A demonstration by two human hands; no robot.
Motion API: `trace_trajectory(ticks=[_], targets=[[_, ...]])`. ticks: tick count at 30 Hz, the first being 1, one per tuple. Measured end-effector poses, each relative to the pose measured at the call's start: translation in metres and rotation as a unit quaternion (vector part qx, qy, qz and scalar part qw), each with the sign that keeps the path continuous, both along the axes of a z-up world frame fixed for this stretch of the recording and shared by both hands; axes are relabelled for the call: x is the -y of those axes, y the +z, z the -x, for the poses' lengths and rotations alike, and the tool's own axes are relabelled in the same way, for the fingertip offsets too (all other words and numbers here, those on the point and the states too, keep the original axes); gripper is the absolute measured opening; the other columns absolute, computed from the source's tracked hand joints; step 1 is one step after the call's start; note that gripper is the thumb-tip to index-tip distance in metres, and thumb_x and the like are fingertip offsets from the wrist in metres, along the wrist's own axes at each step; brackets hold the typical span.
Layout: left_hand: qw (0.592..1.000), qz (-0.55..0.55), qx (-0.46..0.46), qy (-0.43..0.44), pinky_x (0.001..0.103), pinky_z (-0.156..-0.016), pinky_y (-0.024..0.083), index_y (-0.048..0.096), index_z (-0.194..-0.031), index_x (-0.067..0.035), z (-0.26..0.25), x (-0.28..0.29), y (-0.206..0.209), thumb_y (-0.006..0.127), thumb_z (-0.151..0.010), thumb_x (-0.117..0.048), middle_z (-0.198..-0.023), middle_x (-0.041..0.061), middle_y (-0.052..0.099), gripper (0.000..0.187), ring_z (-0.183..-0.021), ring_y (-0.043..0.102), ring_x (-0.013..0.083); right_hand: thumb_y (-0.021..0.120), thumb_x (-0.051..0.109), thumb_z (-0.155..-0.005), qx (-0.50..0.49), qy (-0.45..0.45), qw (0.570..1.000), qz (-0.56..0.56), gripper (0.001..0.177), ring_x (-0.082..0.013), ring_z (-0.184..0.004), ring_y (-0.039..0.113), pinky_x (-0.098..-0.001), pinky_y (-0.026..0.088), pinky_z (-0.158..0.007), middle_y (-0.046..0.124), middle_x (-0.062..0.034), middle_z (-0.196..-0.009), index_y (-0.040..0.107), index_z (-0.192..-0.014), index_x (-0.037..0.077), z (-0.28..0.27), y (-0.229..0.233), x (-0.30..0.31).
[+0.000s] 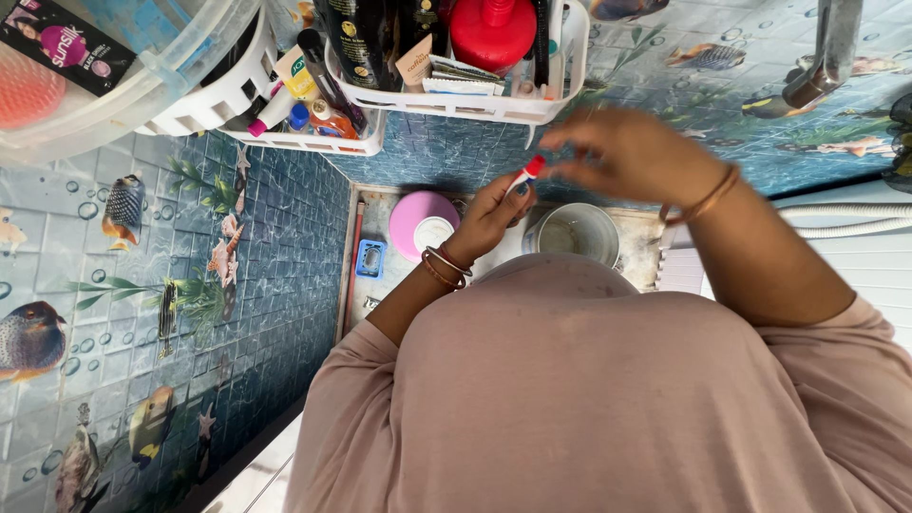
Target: The person organizes bathroom items by picking up a razor, toothbrush, toothpaste, and other toiletries from a wall-mounted rack and placing them on top of a washing machine. They also handle a plastic container and a hairbrush during the process.
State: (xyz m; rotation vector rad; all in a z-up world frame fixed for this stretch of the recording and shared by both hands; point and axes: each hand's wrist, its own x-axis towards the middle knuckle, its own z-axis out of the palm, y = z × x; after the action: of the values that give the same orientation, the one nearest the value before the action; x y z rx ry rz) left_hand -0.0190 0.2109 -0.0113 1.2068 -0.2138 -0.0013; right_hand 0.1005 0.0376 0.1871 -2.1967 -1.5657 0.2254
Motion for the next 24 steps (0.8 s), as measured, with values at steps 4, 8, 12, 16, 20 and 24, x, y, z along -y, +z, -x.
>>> trace_trajectory(ticks=[4,8,12,16,20,24], targets=[[0.998,-0.044,0.040,-0.028,0.026,-0.082,0.048,0.061,-0.134,-0.001,-0.003,0.005,-0.006,0.049,-0.117,-0.032,-0.100,0.000,0.061,0.037,-0.089,0.054,0.0083,0.077,0.018,-0.091,0.009,-0.007,1.000,0.024,0.024,-0.0264,-0.082,0.070,-0.0374,0.056,-0.072,0.072,-0.0086,-0.097,0.073,-0.113,0.009,0.024,-0.006,-0.002],[0.991,-0.076,0.112,0.003,0.032,-0.101,0.049,0.037,-0.154,-0.004,-0.004,0.004,0.009,0.052,-0.114,-0.032,-0.140,0.009,0.047,0.051,-0.109,0.056,0.0147,0.079,0.008,-0.088,0.018,0.003,0.996,-0.084,0.023,-0.0256,-0.091,0.070,-0.0346,0.057,-0.078,0.072,-0.0094,-0.106,0.072,-0.110,0.007,0.018,0.015,0.014],[0.989,-0.087,0.100,0.060,0.038,-0.112,0.046,0.020,-0.166,-0.006,-0.008,-0.003,0.018,0.051,-0.112,-0.029,-0.153,0.015,0.046,0.066,-0.131,0.053,0.0226,0.077,-0.003,-0.105,0.108,-0.055,0.980,-0.155,0.017,-0.0222,-0.102,0.071,-0.0304,0.057,-0.087,0.071,-0.0120,-0.116,0.069,-0.118,0.004,-0.005,0.051,0.036],[0.996,-0.070,0.061,0.008,0.038,-0.111,0.049,0.029,-0.163,-0.005,-0.005,0.002,0.004,0.050,-0.112,-0.031,-0.148,0.013,0.052,0.061,-0.130,0.057,0.0222,0.075,-0.004,-0.102,0.163,-0.038,0.971,-0.169,0.016,-0.0274,-0.103,0.069,-0.0352,0.057,-0.090,0.071,-0.0145,-0.118,0.071,-0.116,0.002,-0.032,0.039,0.009],[0.995,-0.077,0.061,-0.004,0.039,-0.115,0.048,0.034,-0.160,-0.004,-0.003,0.006,-0.007,0.051,-0.112,-0.028,-0.146,0.013,0.053,0.056,-0.135,0.055,0.0226,0.079,0.004,-0.096,0.191,-0.002,0.970,-0.153,0.016,-0.0305,-0.100,0.069,-0.0408,0.056,-0.093,0.070,-0.0133,-0.110,0.075,-0.112,0.006,-0.052,0.005,-0.027],[0.996,-0.066,0.056,0.005,0.039,-0.117,0.047,0.036,-0.160,-0.004,0.001,0.001,-0.011,0.053,-0.112,-0.024,-0.144,0.013,0.054,0.054,-0.135,0.054,0.0219,0.081,0.005,-0.094,0.181,0.010,0.975,-0.126,0.016,-0.0320,-0.100,0.069,-0.0417,0.055,-0.090,0.072,-0.0124,-0.107,0.073,-0.107,0.005,-0.063,-0.016,-0.040]])
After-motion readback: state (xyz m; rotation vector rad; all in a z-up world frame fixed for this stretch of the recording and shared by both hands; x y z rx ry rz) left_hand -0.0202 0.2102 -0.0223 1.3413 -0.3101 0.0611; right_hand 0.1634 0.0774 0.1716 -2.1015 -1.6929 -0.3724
